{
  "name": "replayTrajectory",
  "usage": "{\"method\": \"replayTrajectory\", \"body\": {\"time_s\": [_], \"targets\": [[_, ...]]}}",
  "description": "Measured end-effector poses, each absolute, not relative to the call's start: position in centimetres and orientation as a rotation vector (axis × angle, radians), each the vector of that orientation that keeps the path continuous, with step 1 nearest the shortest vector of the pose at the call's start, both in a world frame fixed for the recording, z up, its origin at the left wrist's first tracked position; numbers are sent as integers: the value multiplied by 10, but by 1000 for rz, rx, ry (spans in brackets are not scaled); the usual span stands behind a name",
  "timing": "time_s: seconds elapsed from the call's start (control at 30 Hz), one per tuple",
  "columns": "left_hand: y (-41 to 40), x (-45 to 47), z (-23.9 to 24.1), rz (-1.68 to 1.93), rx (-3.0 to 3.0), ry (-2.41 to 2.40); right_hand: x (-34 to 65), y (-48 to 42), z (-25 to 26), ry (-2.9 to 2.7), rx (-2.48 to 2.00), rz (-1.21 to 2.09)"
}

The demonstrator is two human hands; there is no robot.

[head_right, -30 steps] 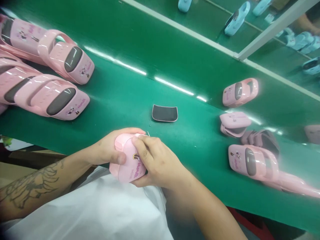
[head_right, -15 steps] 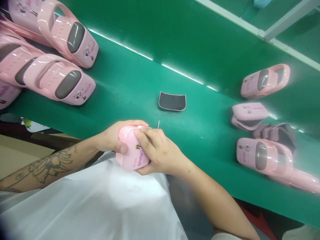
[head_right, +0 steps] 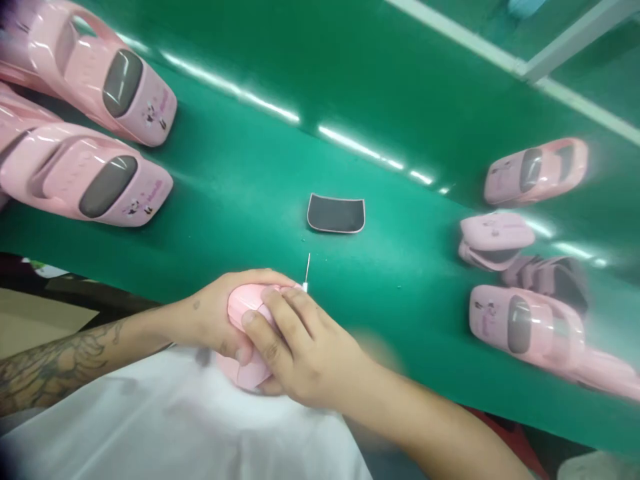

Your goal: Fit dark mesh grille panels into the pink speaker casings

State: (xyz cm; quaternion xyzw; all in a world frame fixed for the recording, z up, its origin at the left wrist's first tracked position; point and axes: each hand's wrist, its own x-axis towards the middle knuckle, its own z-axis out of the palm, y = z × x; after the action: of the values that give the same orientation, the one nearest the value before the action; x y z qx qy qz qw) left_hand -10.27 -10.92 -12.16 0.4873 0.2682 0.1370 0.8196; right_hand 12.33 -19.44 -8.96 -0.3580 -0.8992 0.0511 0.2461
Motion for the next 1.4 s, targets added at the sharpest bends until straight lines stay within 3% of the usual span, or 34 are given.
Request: {"method": "replayTrajectory", "body": {"time_s": [0.57, 0.7, 0.8, 0.93, 1.13, 1.4], "targets": [[-113, -119, -144, 458, 1113, 493, 121, -175, -97, -2472, -739, 262], [-117, -120, -147, 504, 1121, 467, 118, -181, -84, -2441, -809, 456], [-120, -120, -148, 599, 1078, 414, 113, -185, -79, -2424, -848, 405], [-120, -123, -148, 562, 869, 514, 108, -184, -100, -2240, -898, 497], [-107, -99, -101, 630, 544, 839, 111, -166, -147, -1800, -977, 788], [-88, -73, -31, 317, 408, 887, 103, -169, -136, -745, -775, 1333]]}}
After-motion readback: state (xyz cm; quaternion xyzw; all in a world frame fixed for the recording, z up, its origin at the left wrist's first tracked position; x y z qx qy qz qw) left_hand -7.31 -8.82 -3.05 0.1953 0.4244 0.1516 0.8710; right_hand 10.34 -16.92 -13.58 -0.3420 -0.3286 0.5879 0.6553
